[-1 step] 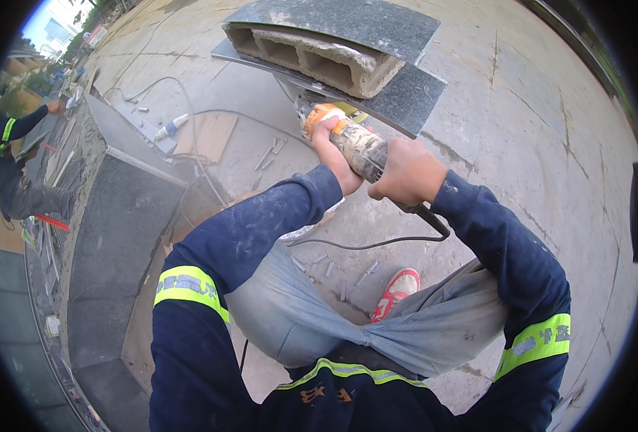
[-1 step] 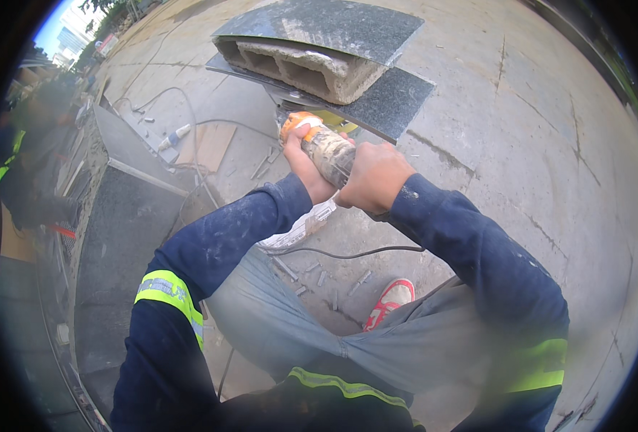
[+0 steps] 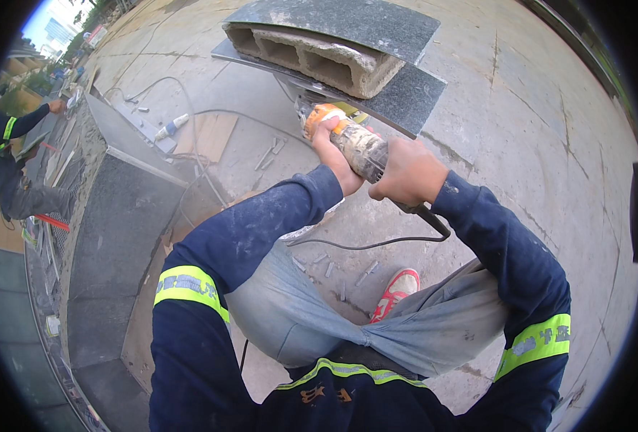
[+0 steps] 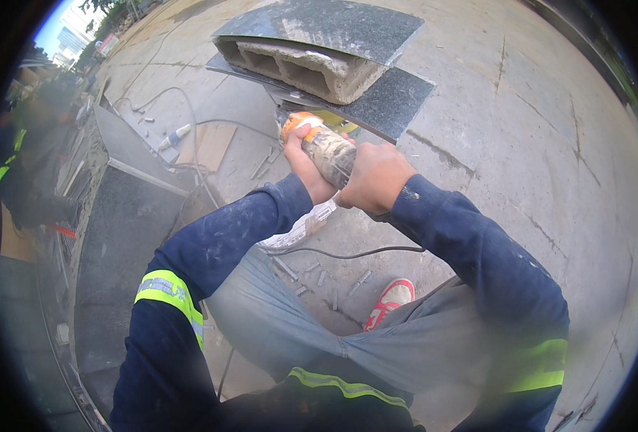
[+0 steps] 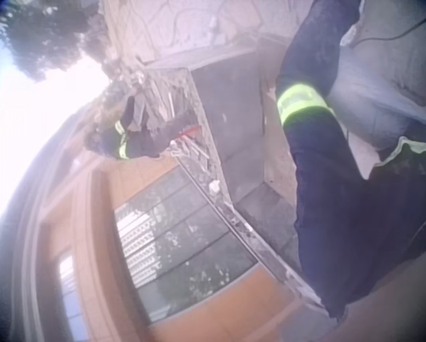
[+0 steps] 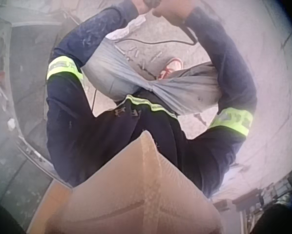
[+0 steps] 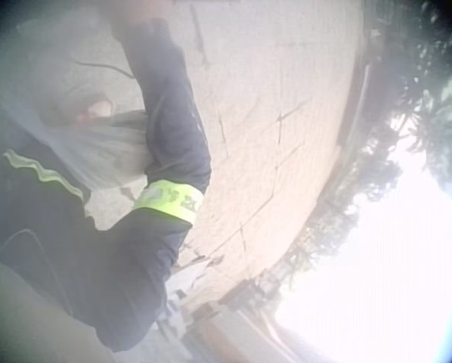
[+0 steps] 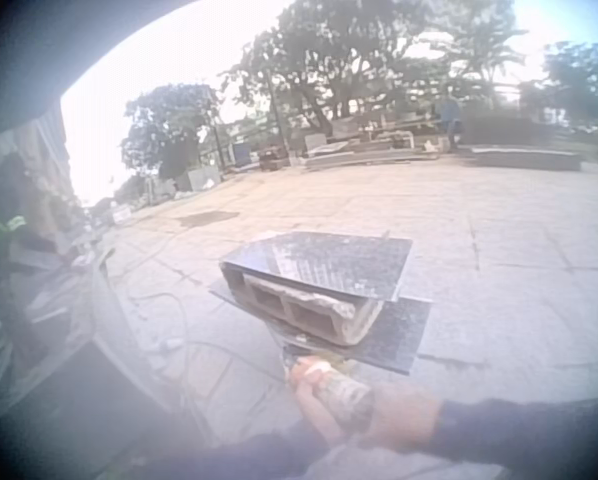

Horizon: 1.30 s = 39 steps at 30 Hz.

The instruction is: The person uses an angle grinder to cut or shape a dark stone slab resting on a hollow block. The person holds the tool with both hands and moves it along the slab surface, generating dust.

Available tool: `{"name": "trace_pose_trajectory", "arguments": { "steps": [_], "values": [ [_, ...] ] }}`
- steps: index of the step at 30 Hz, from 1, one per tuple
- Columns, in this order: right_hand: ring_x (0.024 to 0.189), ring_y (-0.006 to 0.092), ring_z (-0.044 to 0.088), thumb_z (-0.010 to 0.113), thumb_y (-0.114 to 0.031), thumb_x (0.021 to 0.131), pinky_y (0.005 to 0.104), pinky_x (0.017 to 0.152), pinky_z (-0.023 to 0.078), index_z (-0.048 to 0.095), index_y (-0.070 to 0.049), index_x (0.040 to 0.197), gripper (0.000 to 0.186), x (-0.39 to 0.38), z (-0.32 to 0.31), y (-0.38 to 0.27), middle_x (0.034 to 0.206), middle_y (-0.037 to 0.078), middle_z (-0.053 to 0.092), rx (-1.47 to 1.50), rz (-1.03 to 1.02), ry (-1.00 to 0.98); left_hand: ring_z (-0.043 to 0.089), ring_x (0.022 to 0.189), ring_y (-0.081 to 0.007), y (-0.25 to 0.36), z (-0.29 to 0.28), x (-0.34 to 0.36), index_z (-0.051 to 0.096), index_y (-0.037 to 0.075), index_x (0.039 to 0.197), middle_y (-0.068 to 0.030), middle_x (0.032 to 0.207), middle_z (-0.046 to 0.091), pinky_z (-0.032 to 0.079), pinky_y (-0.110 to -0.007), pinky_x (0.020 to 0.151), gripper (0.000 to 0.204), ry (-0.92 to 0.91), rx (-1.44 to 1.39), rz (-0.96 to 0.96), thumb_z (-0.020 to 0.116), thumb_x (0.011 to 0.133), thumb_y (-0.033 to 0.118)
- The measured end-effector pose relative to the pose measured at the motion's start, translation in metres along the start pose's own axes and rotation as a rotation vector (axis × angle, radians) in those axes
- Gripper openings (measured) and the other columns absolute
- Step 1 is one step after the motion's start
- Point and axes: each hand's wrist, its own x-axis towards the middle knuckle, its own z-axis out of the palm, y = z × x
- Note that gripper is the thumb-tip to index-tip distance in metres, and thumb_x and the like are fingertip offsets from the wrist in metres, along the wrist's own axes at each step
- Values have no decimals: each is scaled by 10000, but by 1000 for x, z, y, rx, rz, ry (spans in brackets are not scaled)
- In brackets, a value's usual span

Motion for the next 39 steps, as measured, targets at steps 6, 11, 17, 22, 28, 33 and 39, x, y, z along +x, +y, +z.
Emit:
{"name": "trace_pose_trajectory", "arguments": {
  "steps": [6, 11, 17, 22, 28, 33, 39],
  "values": [
    [865, 324, 661, 748, -302, 589, 346, 783, 529, 640, 83, 925, 523, -9, -6, -3, 890, 250, 654, -5, 34, -19, 568, 848, -299, -5, 6, -7, 442, -15, 1069, -145, 900, 546, 486, -420, 806, 599, -9, 37, 24, 553, 732, 467],
    [856, 335, 663, 746, -297, 586, 344, 781, 530, 635, 88, 927, 526, -13, -3, 1, 883, 256, 652, -40, 44, -5, 563, 850, -295, -8, 4, -8, 421, -20, 1084, -147, 899, 537, 485, -422, 798, 614, -56, 21, -10, 561, 727, 459],
    [843, 343, 665, 745, -289, 584, 348, 772, 534, 634, 92, 917, 518, -19, -6, 0, 874, 257, 652, -37, 58, -21, 558, 842, -297, -12, 9, -15, 406, -23, 1098, -147, 908, 529, 484, -423, 801, 613, -31, -4, -4, 561, 730, 443],
    [821, 331, 670, 745, -279, 580, 347, 765, 536, 640, 88, 901, 499, -24, -5, 3, 839, 248, 656, -52, 38, 13, 563, 843, -303, -17, 12, -20, 405, -22, 1103, -148, 906, 534, 486, -426, 802, 612, -19, 6, 11, 558, 731, 439],
    [809, 328, 671, 747, -280, 579, 343, 758, 538, 635, 91, 902, 505, -31, -7, 4, 831, 240, 659, -52, 37, 8, 567, 839, -303, -22, 15, -25, 414, -20, 1102, -145, 907, 544, 483, -426, 808, 617, -5, 23, 16, 558, 725, 447],
    [812, 330, 669, 748, -282, 579, 343, 757, 536, 635, 89, 894, 499, -36, -8, 4, 836, 241, 659, -50, 54, 28, 568, 836, -297, -24, 13, -25, 430, -16, 1088, -139, 909, 543, 483, -418, 806, 616, -18, -6, -25, 567, 714, 453],
    [831, 325, 668, 753, -283, 580, 346, 769, 533, 637, 82, 909, 505, -31, -7, 2, 851, 243, 658, -51, 69, -1, 569, 833, -294, -22, 12, -23, 432, -21, 1084, -139, 908, 542, 486, -419, 799, 619, -19, 18, 9, 568, 712, 455]
  ]
}}
